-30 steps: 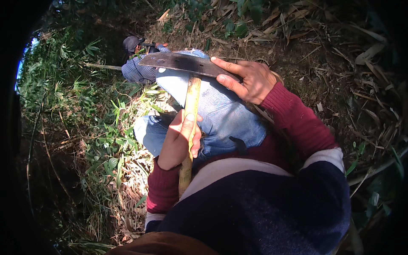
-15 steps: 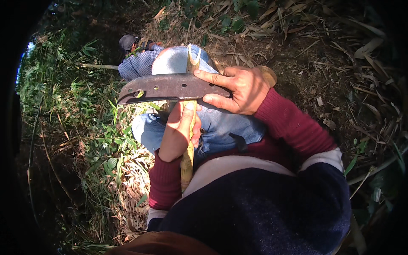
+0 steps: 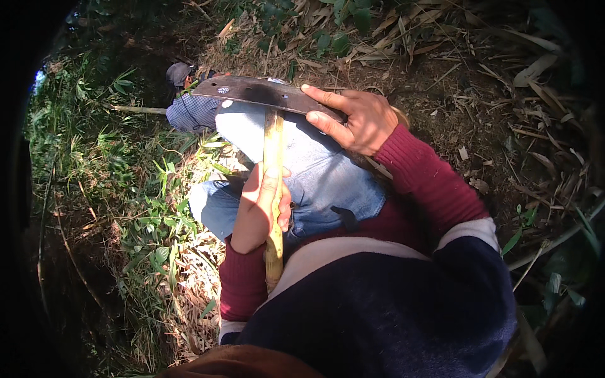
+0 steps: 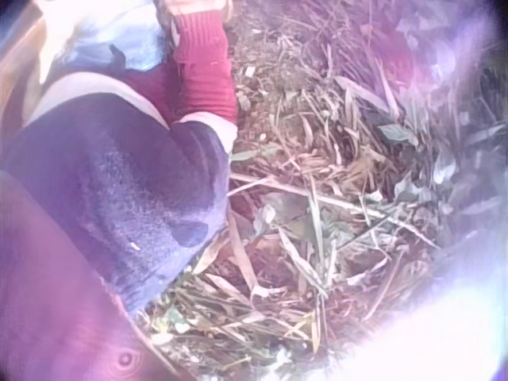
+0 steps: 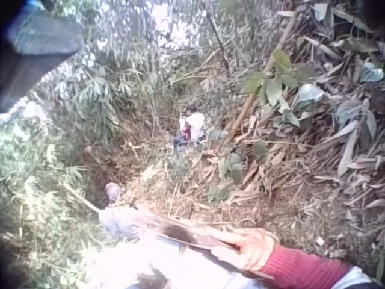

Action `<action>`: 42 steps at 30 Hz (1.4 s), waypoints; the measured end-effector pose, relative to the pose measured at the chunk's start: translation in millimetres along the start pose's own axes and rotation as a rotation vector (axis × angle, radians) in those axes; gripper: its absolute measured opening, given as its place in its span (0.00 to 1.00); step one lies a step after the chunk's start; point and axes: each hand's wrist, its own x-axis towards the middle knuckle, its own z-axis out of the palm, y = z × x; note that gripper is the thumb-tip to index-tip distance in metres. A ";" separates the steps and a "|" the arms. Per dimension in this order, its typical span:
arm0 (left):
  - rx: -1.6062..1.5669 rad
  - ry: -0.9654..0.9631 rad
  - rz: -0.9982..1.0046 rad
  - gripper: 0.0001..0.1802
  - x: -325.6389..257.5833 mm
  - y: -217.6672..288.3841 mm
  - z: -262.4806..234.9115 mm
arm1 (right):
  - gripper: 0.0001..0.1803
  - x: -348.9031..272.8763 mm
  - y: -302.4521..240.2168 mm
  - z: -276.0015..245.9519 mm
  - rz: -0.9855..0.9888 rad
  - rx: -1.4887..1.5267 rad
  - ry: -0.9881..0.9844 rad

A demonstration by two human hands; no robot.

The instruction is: The person sits on the ground in a forest and uses a large machete to sharpen a small wooden stick. They repeatedly rub the stick against the blade's edge and inspect the tool's surface. Another person is visible working in the background.

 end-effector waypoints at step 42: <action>-0.515 0.286 1.040 0.18 63.2 36.9 -55.4 | 0.22 12.4 15.4 26.1 0.241 0.845 0.107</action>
